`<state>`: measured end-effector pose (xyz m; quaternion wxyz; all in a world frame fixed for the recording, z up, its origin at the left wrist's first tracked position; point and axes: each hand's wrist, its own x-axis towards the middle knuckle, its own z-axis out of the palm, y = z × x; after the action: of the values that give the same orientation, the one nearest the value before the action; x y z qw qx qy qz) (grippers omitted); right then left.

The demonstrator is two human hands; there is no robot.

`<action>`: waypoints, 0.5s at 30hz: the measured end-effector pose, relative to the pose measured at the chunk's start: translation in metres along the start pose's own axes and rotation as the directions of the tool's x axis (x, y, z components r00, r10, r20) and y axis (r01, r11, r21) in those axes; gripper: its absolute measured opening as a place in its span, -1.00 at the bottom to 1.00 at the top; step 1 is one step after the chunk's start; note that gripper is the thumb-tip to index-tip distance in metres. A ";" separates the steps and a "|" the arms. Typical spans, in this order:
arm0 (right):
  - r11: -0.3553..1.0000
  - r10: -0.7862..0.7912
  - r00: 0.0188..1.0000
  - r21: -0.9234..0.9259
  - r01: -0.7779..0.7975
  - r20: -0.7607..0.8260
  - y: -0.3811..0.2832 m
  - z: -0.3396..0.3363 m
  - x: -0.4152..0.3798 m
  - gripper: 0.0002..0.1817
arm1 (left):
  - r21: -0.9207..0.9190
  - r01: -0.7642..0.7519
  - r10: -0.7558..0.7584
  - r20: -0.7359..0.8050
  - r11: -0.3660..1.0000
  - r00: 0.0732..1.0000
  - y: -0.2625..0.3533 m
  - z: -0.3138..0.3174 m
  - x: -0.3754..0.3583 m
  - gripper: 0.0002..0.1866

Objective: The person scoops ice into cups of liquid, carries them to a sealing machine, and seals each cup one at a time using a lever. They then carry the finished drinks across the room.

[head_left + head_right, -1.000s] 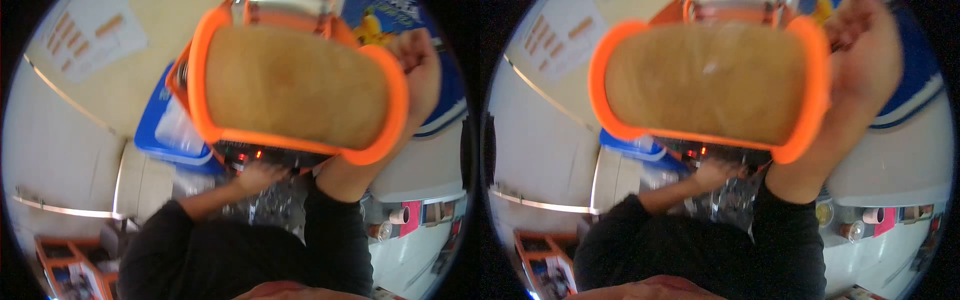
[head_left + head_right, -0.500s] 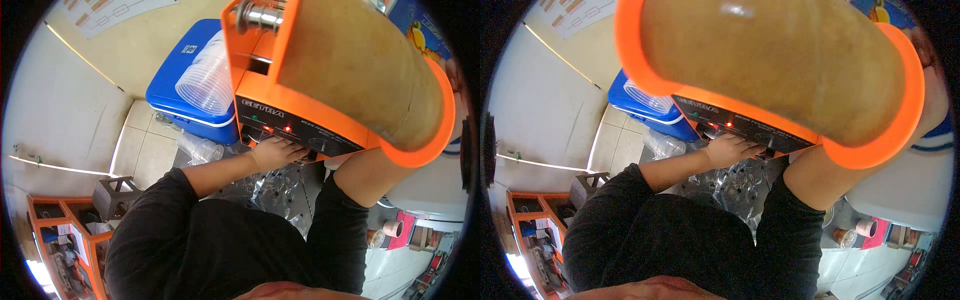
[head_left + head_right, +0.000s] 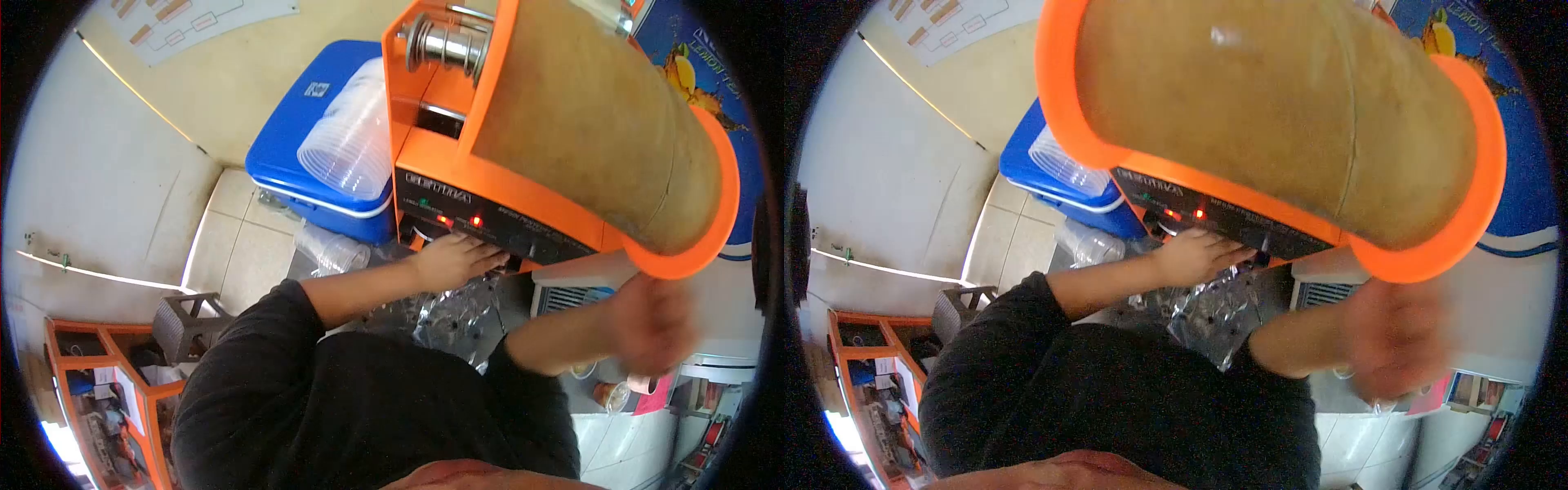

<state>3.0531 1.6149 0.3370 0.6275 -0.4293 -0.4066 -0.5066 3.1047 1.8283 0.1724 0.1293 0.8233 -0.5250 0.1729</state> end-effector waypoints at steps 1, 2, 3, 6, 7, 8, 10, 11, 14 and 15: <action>0.964 -0.132 0.989 -0.225 0.142 0.059 -0.002 0.006 -0.035 -0.74 | -0.060 0.018 -0.011 0.115 0.998 0.993 0.003 -0.004 -0.003 -0.50; 0.961 -0.142 0.989 -0.234 0.146 0.034 -0.010 0.013 -0.044 -0.67 | -0.112 0.038 -0.012 0.225 0.993 0.974 0.000 -0.006 -0.001 -0.48; 0.957 -0.154 0.988 -0.247 0.149 0.001 -0.012 0.015 -0.048 -0.59 | -0.135 0.033 -0.011 0.160 0.990 0.987 -0.008 -0.005 0.004 -0.48; 0.955 -0.290 0.954 -0.037 0.293 0.075 -0.011 0.014 -0.051 -0.60 | -0.181 -0.029 0.006 -0.129 0.983 0.992 0.001 -0.001 -0.001 -0.58; 0.942 -0.334 0.938 0.006 0.335 0.098 -0.007 0.011 -0.048 -0.60 | -0.242 0.019 -0.043 -0.095 0.970 0.995 -0.001 -0.003 0.006 -0.61; 0.947 -0.318 0.943 -0.019 0.321 0.094 -0.011 0.010 -0.051 -0.61 | -0.307 0.087 -0.104 -0.040 0.948 0.994 0.003 -0.007 0.004 -0.64; 0.952 -0.304 0.947 -0.003 0.305 0.102 -0.012 0.013 -0.052 -0.61 | -0.474 0.181 -0.179 0.050 0.862 0.983 0.004 -0.017 0.005 -0.70; 0.943 -0.332 0.938 0.017 0.332 0.098 -0.010 0.014 -0.051 -0.62 | -0.527 0.268 -0.232 0.134 0.806 0.963 0.002 -0.022 0.007 -0.69; 0.920 -0.393 0.916 0.037 0.391 0.078 -0.004 0.016 -0.049 -0.63 | -0.609 0.488 -0.338 0.353 0.626 0.873 -0.002 -0.034 0.013 -0.67; 0.913 -0.407 0.911 0.026 0.407 0.064 -0.002 0.017 -0.049 -0.64 | -0.606 0.503 -0.338 0.373 0.616 0.864 -0.003 -0.035 0.013 -0.66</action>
<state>3.0425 1.6452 0.2959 0.4966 -0.3485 -0.5114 -0.6086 3.1071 1.8326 0.2097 0.4018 0.8296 -0.3525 -0.1619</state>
